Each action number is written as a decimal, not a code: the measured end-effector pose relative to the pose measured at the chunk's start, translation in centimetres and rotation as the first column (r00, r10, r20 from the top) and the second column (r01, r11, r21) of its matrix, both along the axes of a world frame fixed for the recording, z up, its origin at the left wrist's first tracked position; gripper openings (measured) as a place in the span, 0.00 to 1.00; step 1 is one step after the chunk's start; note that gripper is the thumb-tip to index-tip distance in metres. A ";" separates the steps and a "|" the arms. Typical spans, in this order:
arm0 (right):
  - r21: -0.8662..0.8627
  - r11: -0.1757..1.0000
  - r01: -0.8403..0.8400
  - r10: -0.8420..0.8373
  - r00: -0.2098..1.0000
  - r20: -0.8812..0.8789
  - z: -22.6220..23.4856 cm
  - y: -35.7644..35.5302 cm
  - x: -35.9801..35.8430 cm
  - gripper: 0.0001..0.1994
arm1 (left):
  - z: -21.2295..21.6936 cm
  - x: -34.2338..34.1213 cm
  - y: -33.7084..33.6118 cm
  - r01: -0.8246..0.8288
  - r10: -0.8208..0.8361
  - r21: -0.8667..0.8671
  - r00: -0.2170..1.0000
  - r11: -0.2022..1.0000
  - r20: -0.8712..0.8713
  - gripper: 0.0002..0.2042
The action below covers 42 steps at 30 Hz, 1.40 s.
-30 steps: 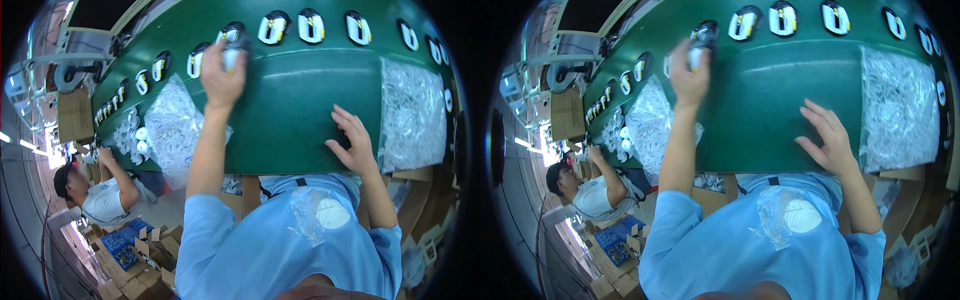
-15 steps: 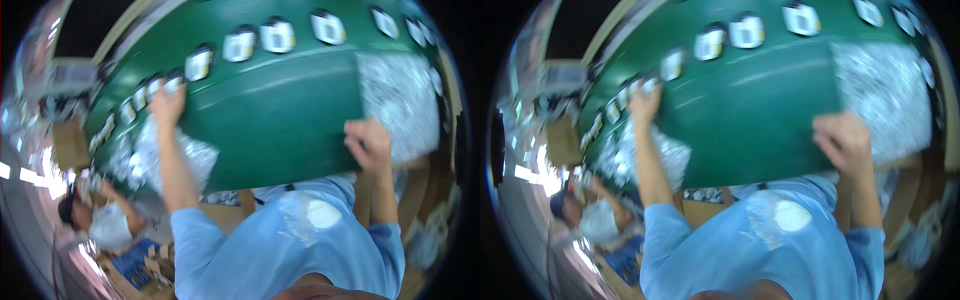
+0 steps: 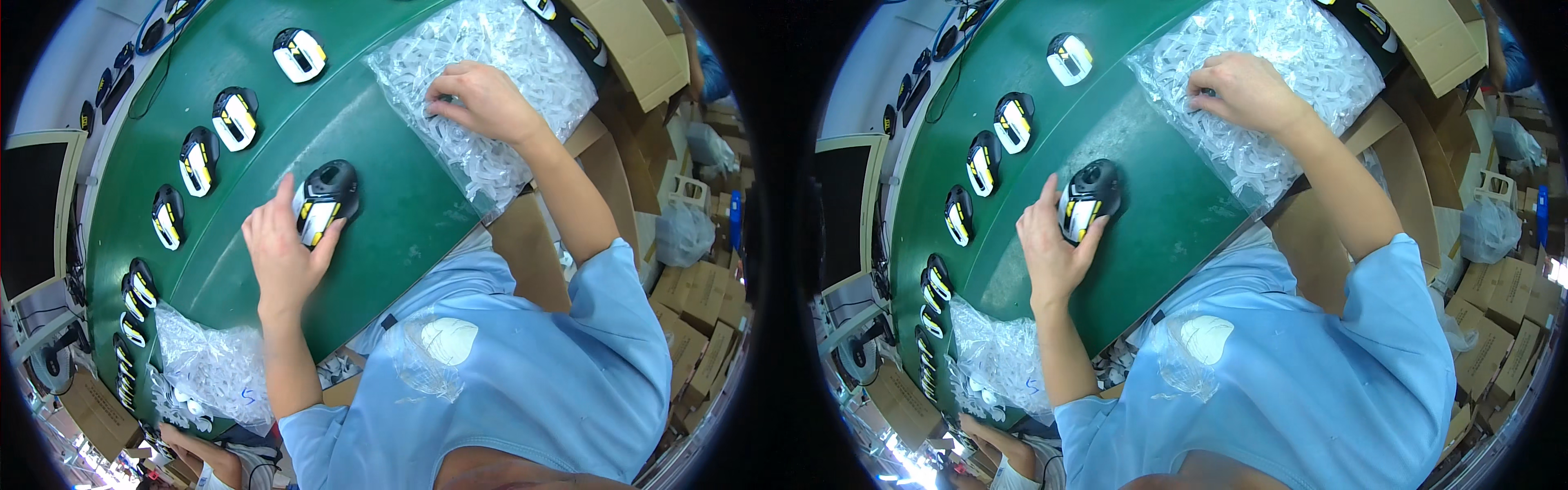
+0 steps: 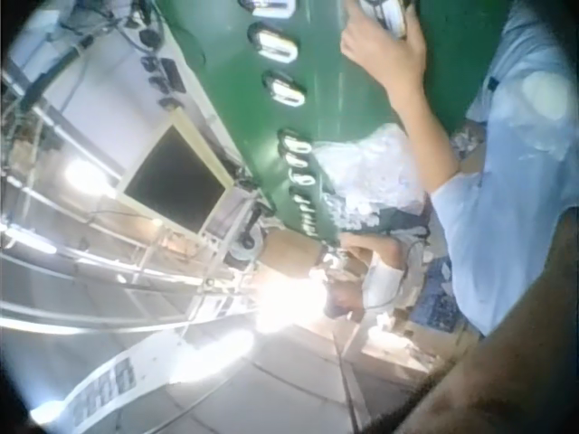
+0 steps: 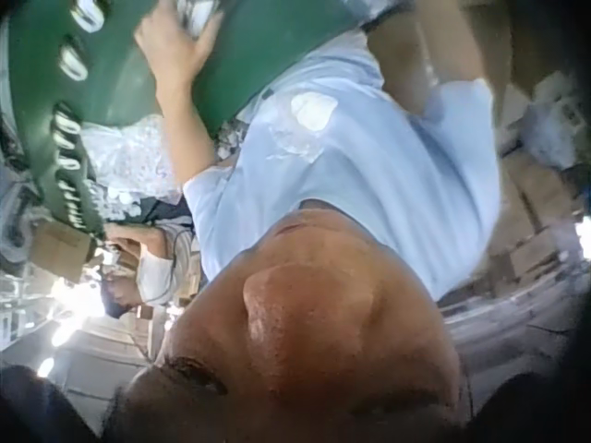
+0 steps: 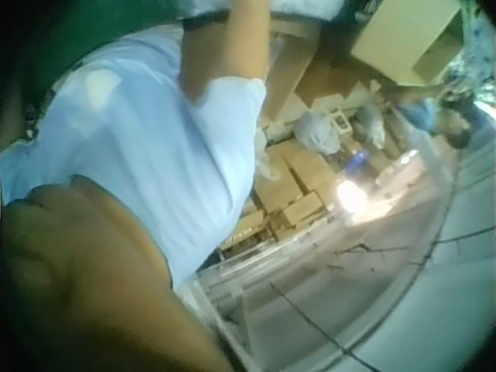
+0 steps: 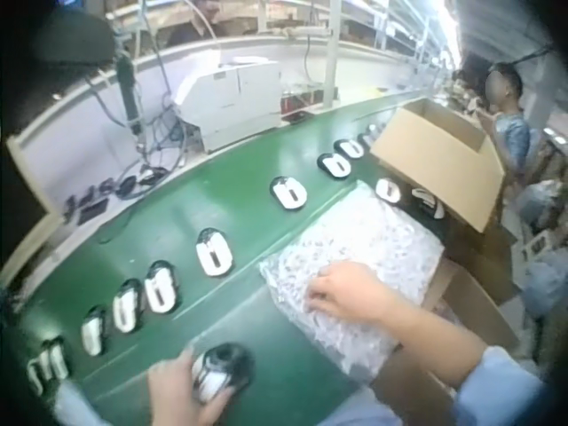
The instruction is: The person assembles computer mouse components by attaching plastic casing pieces and small plastic parts to each mouse body by hand, then places the assembled units in a line on the conveyor table.
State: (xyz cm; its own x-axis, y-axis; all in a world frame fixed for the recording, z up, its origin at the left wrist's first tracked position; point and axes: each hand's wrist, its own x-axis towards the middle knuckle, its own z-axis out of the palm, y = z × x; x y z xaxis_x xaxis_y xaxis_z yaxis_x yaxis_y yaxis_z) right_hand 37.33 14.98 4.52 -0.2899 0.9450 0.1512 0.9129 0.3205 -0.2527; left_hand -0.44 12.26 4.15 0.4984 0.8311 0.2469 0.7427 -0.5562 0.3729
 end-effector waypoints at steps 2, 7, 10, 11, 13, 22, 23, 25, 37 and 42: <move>-0.025 1.000 0.008 -0.007 0.999 0.049 0.1 -0.5 0.3 0.10 | -0.5 0.5 -0.1 0.016 -0.016 -0.001 1.000 1.000 -0.017 0.42; 0.042 0.999 -0.002 0.005 0.998 -0.066 -0.2 -1.6 1.9 0.09 | -1.2 0.7 0.0 0.016 -0.017 -0.018 1.000 1.000 -0.020 0.41; 0.119 0.993 0.017 0.008 0.978 -0.210 1.1 -1.9 2.0 0.07 | -1.2 0.5 0.0 0.016 -0.017 -0.022 0.999 1.000 -0.028 0.41; 0.118 0.993 0.011 0.013 0.978 -0.206 1.3 -1.9 1.9 0.07 | -1.2 0.5 -0.1 0.011 -0.012 -0.023 1.000 1.000 -0.025 0.41; 0.199 0.980 0.028 0.021 0.970 -0.241 1.8 -2.1 1.7 0.05 | -1.2 0.5 -0.2 0.016 -0.017 0.041 1.000 0.999 0.009 0.39; 0.264 0.926 -0.269 0.365 0.812 -0.455 3.1 -3.5 -10.6 0.10 | 4.1 2.8 -1.1 0.344 0.084 -0.545 0.785 0.765 0.613 0.07; 0.253 0.931 -0.264 0.361 0.778 -0.514 2.7 -3.3 -11.3 0.11 | 3.6 2.5 -1.6 0.326 0.098 -0.551 0.791 0.768 0.604 0.07; 0.272 0.937 -0.221 0.342 0.748 -0.569 1.8 -3.5 -12.4 0.12 | 2.4 2.1 -2.7 0.225 0.367 -0.586 0.594 0.778 0.716 0.08; 0.329 0.918 -0.220 0.391 0.641 -0.661 -1.2 -5.6 -14.9 0.14 | 1.5 3.4 -6.1 0.462 0.718 -0.671 0.101 0.580 0.689 0.10; 0.297 0.942 -0.156 0.323 0.659 -0.679 -1.1 -5.3 -14.1 0.12 | 0.9 3.3 -5.3 0.221 0.579 -0.642 0.291 0.734 0.762 0.14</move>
State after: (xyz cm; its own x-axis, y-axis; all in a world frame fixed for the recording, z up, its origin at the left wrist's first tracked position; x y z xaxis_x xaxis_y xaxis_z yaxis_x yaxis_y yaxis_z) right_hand 23.25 9.68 3.39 -0.2272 0.7830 0.5790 0.3655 0.6197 -0.6946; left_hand 2.85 6.94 5.09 0.0985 0.9863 -0.1325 -0.2542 0.1536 0.9549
